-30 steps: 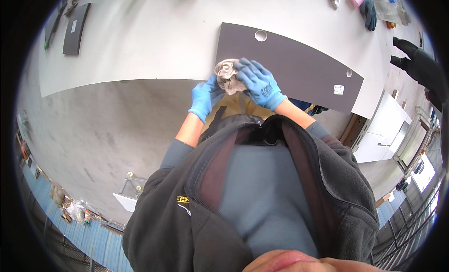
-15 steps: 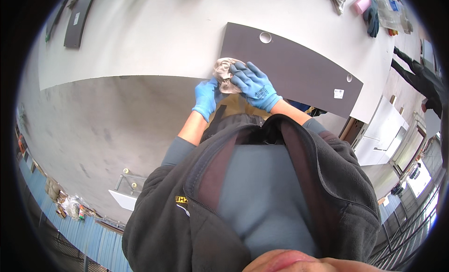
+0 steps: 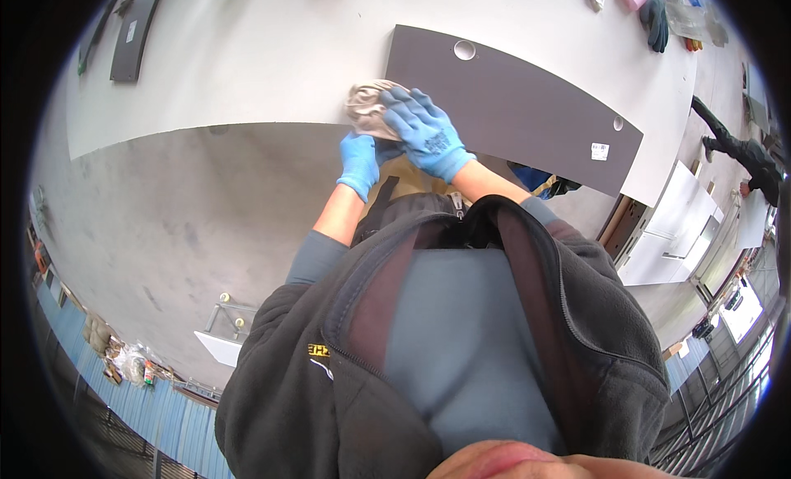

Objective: The person wipes a dark gray panel on a workbench using a cloth and a liquid from a bottle. They repeatedly wipe the surface, flip the panel, and continue wiping both sides. The person also briefly uses a marker on the panel before resuming wiping.

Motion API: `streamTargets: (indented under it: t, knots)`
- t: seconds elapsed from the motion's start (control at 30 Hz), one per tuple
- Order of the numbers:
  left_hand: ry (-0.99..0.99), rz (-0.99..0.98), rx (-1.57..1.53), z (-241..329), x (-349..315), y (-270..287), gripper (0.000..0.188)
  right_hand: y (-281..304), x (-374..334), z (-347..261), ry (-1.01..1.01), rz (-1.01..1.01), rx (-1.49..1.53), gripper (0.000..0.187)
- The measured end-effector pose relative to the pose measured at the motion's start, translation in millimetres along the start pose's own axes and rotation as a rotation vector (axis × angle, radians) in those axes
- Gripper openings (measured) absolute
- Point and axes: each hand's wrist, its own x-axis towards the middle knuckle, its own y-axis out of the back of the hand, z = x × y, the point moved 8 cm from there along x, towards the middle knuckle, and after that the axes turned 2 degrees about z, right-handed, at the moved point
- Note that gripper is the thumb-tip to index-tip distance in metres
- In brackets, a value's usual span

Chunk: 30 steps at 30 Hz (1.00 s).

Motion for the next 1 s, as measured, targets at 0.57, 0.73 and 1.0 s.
streamTargets:
  t: [0.57,0.73,1.0]
  knots:
    - [0.139,-0.052,0.114,0.4,2.9,11.1,0.025,6.2,7.3,10.3,0.069,0.005,0.008,0.049]
    - [0.066,-0.012,0.219,4.2,2.5,7.5,0.031,47.2,-29.0,18.8,0.13,-0.087,0.088,0.044]
    - [0.023,-0.033,0.118,0.5,3.4,5.0,0.049,30.5,73.5,84.2,-0.092,0.188,-0.187,0.047]
